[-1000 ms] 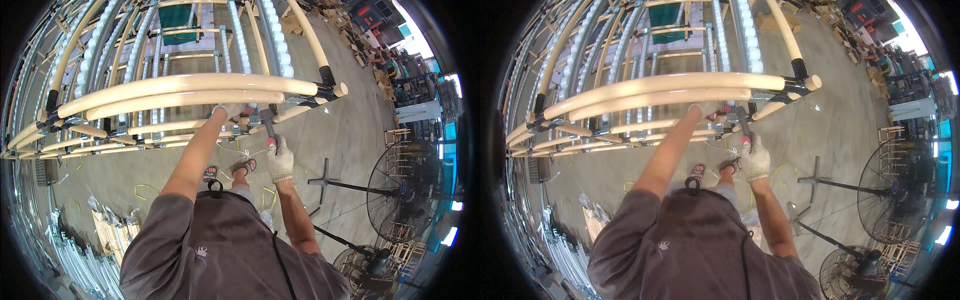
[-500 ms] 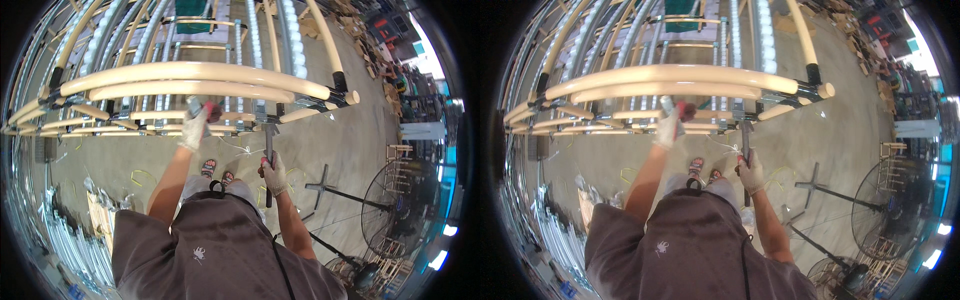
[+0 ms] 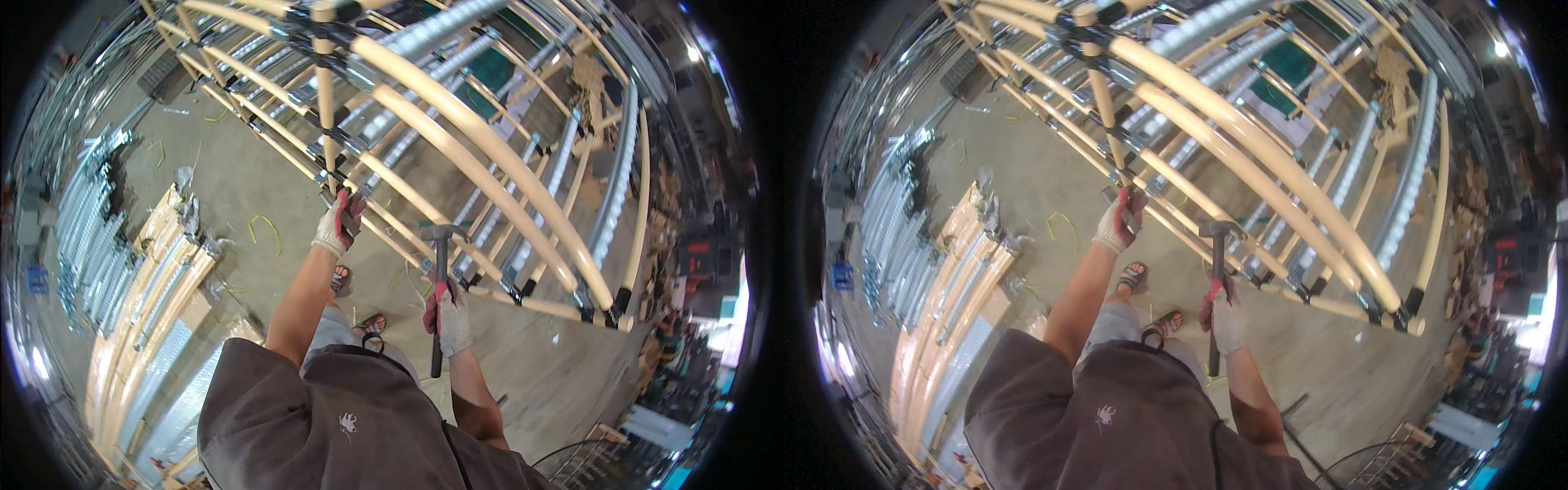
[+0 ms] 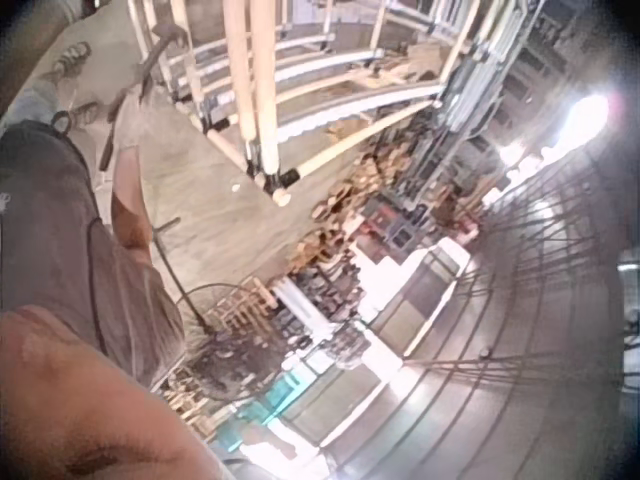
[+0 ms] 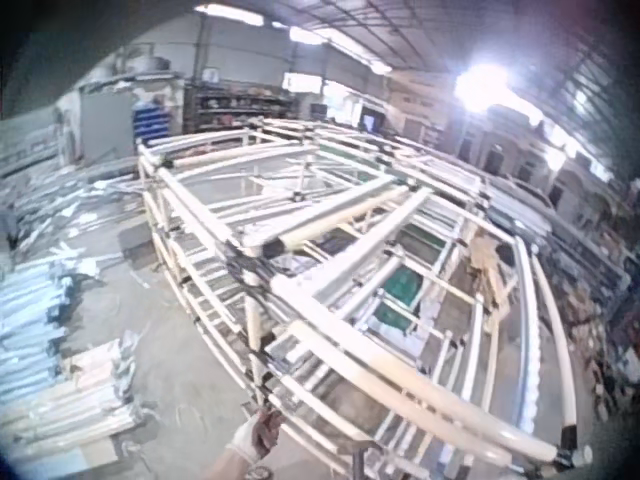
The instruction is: The person assembles a large metal and wood roller rack by positioning metal brackets over the wooden frame and securing them using a hammer.
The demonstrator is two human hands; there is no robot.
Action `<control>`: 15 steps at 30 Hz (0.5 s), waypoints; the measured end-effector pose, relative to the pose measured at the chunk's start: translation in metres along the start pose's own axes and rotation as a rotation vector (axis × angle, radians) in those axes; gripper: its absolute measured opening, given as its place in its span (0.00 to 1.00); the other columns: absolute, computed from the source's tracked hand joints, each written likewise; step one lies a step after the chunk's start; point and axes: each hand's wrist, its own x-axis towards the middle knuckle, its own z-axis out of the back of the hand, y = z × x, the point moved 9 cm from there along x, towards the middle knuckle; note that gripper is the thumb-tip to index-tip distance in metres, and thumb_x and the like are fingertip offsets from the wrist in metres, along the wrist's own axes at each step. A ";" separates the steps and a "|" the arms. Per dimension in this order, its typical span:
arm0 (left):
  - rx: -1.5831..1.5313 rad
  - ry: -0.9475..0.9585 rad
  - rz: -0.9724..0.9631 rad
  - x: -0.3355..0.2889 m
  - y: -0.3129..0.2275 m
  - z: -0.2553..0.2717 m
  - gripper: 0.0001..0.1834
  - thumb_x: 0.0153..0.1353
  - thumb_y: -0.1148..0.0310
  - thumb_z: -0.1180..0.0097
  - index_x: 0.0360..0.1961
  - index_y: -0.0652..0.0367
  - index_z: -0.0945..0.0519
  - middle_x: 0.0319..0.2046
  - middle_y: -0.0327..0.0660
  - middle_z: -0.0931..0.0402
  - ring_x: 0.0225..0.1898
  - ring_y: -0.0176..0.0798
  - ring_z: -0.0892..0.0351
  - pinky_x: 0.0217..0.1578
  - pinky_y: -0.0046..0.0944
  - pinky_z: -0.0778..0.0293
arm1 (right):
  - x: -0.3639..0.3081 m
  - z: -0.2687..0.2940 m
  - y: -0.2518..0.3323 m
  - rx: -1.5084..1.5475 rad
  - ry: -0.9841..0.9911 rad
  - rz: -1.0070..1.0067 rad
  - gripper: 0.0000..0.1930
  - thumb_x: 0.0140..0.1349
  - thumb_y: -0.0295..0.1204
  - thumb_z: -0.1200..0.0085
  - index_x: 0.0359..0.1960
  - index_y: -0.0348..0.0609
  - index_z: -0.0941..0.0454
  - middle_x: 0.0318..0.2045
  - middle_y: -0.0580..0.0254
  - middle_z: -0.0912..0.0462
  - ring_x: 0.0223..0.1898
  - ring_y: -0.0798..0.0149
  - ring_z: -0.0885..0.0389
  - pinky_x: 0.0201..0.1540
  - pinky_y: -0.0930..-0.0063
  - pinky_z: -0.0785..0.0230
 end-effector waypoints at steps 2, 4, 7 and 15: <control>-0.099 0.131 -0.057 0.025 -0.019 -0.020 0.22 0.60 0.50 0.36 0.49 0.48 0.24 0.47 0.37 0.19 0.45 0.37 0.18 0.27 0.30 0.26 | 0.032 -0.031 0.018 0.062 0.018 -0.004 0.24 0.71 0.49 0.56 0.57 0.44 0.30 0.20 0.71 0.30 0.13 0.76 0.33 0.11 0.79 0.42; -0.087 0.085 -0.052 0.040 -0.026 -0.041 0.21 0.58 0.50 0.35 0.47 0.49 0.23 0.44 0.35 0.19 0.41 0.34 0.18 0.25 0.30 0.27 | 0.061 -0.060 0.039 0.110 0.012 -0.035 0.26 0.72 0.52 0.58 0.56 0.43 0.29 0.21 0.71 0.31 0.13 0.75 0.33 0.12 0.79 0.44; -0.062 0.071 -0.060 0.063 -0.039 -0.050 0.17 0.58 0.54 0.32 0.41 0.52 0.22 0.30 0.33 0.23 0.26 0.32 0.23 0.22 0.30 0.27 | 0.111 -0.101 0.047 0.297 -0.010 -0.131 0.25 0.71 0.53 0.58 0.54 0.45 0.28 0.21 0.71 0.31 0.15 0.75 0.34 0.13 0.80 0.45; -0.102 0.068 0.151 0.083 -0.016 -0.040 0.19 0.57 0.52 0.33 0.38 0.53 0.23 0.28 0.36 0.26 0.26 0.37 0.23 0.23 0.35 0.25 | 0.122 -0.169 0.105 -0.177 -0.023 0.114 0.15 0.74 0.39 0.62 0.51 0.45 0.28 0.21 0.72 0.30 0.16 0.78 0.36 0.12 0.78 0.47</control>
